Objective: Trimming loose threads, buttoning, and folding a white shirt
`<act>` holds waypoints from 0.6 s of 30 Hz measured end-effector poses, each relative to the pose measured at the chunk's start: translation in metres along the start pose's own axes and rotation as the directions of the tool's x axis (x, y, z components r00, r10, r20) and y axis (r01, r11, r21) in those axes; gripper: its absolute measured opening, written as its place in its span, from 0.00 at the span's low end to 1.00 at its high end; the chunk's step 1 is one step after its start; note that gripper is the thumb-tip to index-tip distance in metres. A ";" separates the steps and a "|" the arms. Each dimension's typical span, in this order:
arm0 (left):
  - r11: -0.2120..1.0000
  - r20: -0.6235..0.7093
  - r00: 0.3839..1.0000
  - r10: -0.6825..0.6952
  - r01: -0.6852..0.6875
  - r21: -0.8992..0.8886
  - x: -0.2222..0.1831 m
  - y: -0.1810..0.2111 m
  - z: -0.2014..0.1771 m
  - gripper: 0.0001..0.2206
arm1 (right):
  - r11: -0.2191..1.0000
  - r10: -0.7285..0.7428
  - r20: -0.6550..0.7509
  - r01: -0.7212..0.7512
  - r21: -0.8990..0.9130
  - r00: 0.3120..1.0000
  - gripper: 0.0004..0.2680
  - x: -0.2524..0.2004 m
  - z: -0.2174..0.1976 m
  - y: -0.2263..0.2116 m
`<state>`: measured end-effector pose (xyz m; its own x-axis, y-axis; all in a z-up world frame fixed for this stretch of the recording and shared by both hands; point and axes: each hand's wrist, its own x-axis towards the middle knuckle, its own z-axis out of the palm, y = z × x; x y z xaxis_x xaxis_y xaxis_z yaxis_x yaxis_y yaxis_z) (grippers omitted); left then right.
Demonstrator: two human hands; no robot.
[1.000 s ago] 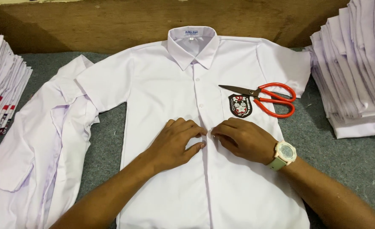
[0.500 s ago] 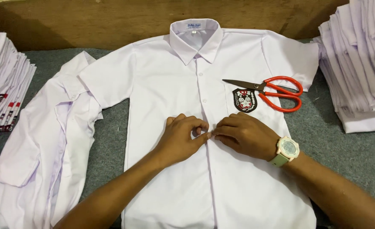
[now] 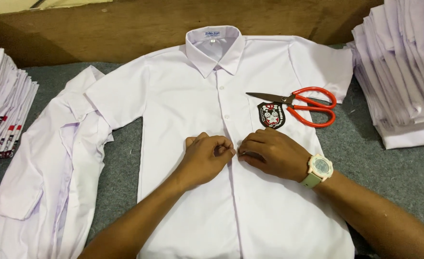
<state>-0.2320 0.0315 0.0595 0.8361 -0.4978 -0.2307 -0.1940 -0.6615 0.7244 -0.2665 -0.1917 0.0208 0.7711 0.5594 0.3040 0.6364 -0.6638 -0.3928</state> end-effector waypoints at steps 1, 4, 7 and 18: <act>0.999 0.013 0.999 0.036 -0.036 -0.013 -0.003 0.001 -0.002 0.08 | 1.000 -0.003 -0.003 0.003 -0.004 1.000 0.04 0.000 0.000 -0.002; 0.997 0.041 0.996 0.078 -0.077 -0.018 -0.005 0.002 -0.006 0.07 | 1.000 0.000 0.007 0.000 -0.003 1.000 0.04 0.003 -0.003 -0.002; 0.996 0.073 0.993 0.092 -0.091 -0.016 -0.005 0.002 -0.007 0.07 | 1.000 0.011 0.021 -0.011 0.010 1.000 0.04 0.003 -0.004 0.001; 0.992 0.068 0.990 0.123 -0.123 -0.006 -0.008 -0.002 -0.005 0.06 | 1.000 0.006 0.039 -0.007 0.020 0.999 0.04 0.004 -0.008 -0.004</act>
<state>-0.2358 0.0396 0.0634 0.7692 -0.6122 -0.1833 -0.2922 -0.5920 0.7511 -0.2662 -0.1906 0.0301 0.7739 0.5742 0.2673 0.6304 -0.6576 -0.4126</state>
